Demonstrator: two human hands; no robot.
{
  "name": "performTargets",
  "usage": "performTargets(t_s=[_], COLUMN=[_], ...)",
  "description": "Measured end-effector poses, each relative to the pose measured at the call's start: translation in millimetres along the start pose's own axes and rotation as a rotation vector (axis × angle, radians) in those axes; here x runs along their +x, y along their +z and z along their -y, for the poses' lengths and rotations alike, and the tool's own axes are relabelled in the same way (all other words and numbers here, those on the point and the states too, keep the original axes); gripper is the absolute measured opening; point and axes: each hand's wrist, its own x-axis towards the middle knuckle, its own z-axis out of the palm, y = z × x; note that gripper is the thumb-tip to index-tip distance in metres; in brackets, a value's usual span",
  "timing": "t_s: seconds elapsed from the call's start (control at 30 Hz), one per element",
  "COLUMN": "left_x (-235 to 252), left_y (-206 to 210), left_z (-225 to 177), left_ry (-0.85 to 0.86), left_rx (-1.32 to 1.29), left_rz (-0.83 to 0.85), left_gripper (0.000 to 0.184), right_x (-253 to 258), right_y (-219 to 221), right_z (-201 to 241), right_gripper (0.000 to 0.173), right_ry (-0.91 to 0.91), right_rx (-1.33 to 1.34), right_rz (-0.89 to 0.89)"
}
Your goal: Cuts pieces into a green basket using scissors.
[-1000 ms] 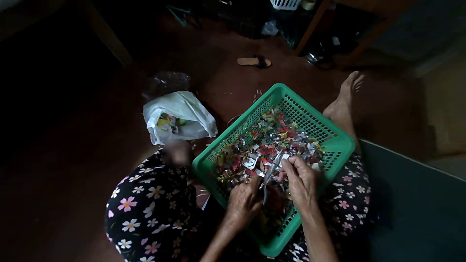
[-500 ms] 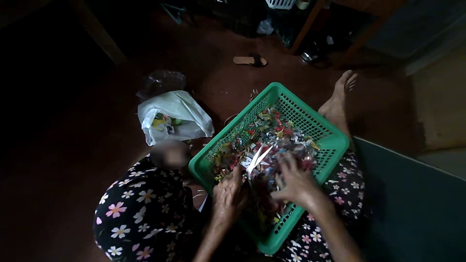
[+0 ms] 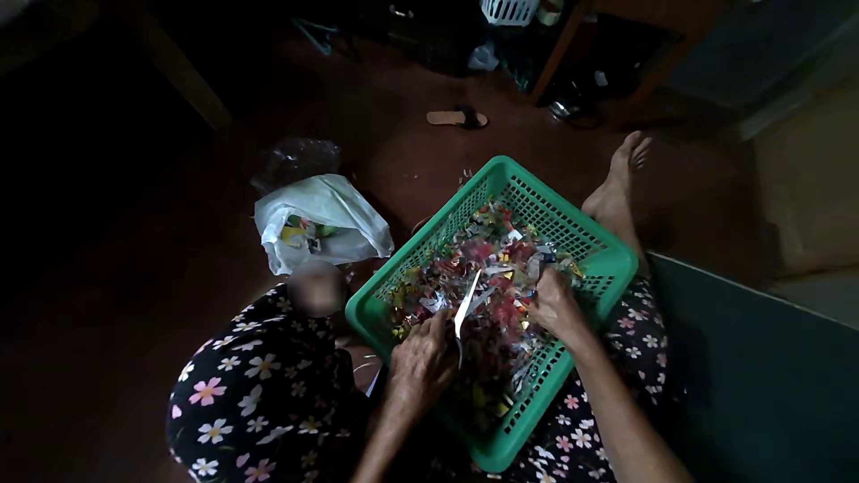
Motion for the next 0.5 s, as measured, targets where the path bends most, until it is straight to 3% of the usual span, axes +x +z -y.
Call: performTargets(t_s=[0.2, 0.27, 0.37, 0.5], left_x=[24.0, 33.0, 38.8, 34.3], left_y=[-5.2, -2.7, 2.4, 3.2], left_z=[-15.0, -17.9, -15.4, -8.8], left_ry=[-0.005, -0.025, -0.068, -0.024], left_rx=[0.02, 0.039, 0.071, -0.017], left_rz=[0.147, 0.133, 0.061, 0.005], left_gripper=[0.069, 0.061, 0.043, 0.032], right_x=[9.6, 12.5, 23.3, 27.0], right_y=[18.1, 23.7, 23.9, 23.8], right_z=[-1.4, -3.6, -6.5, -13.1], right_gripper=[0.05, 0.05, 0.052, 0.052], right_ry=[-0.111, -0.173, -0.162, -0.126], right_rx=[0.006, 0.036, 0.049, 0.085], right_rz=[0.094, 0.1, 0.155, 0.182])
